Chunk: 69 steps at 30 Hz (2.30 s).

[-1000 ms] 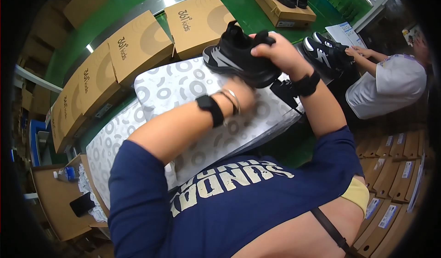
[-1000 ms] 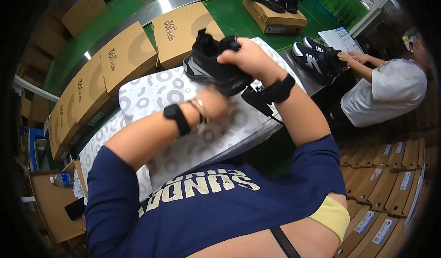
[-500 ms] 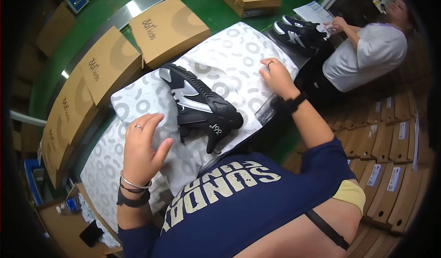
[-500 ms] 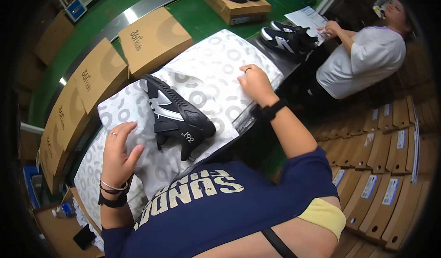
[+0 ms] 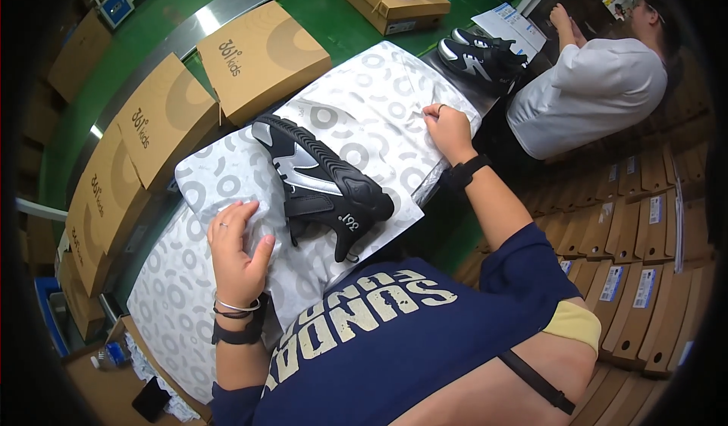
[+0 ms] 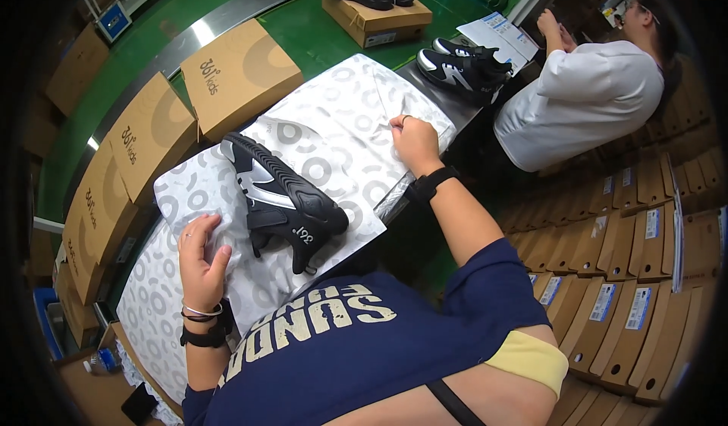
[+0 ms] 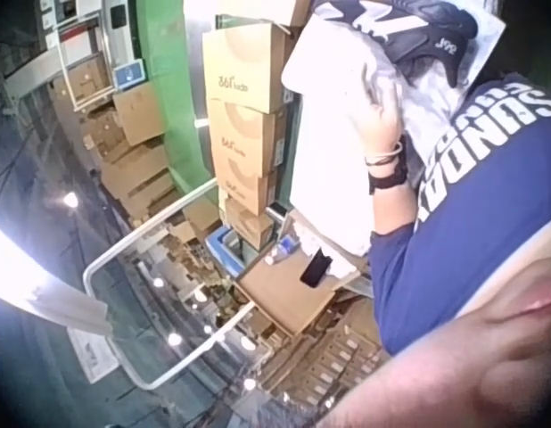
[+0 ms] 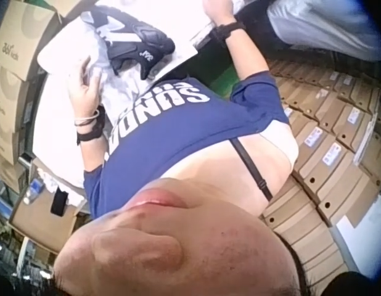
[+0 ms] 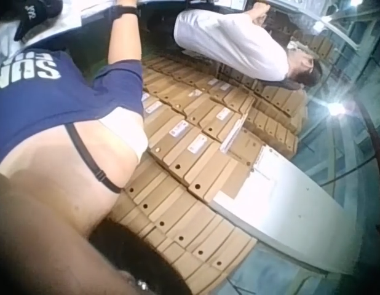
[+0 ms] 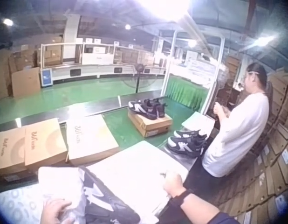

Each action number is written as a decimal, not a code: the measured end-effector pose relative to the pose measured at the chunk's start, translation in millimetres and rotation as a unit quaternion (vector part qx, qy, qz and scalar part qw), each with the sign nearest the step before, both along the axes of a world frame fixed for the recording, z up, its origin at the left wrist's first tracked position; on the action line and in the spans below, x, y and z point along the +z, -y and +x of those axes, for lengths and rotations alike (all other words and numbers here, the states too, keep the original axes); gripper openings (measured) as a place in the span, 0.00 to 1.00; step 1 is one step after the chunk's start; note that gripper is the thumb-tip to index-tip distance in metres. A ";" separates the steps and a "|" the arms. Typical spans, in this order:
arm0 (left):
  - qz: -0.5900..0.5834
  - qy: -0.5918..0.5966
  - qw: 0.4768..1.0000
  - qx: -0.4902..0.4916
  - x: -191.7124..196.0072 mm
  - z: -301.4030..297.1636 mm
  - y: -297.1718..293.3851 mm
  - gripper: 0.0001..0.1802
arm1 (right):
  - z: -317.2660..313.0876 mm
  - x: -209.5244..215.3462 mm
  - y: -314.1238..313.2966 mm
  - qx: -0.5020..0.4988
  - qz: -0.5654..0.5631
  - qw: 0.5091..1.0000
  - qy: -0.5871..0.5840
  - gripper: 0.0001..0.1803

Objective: The worker is seen inspecting shoes and wrapping them in paper before placing them into shoe boxes.

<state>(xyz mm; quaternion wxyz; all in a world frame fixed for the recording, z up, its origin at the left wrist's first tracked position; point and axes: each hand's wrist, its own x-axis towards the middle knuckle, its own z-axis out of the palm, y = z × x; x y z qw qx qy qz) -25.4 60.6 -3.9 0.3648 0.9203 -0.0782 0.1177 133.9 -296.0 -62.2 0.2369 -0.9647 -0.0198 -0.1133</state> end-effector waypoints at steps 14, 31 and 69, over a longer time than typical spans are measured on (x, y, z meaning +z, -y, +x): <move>-0.544 -0.185 0.819 0.014 66.7 22.2 16.7 0.39 | -124.0 140.0 -127.0 0.645 -0.018 0.667 0.373 0.06; -0.490 -0.182 0.852 -0.025 75.0 28.4 35.8 0.39 | -15.6 140.3 -109.9 0.390 0.457 0.776 -0.193 0.26; -0.147 -0.107 0.954 0.239 3.4 16.2 9.3 0.07 | 150.0 37.4 -217.6 0.353 0.430 0.655 -0.512 0.09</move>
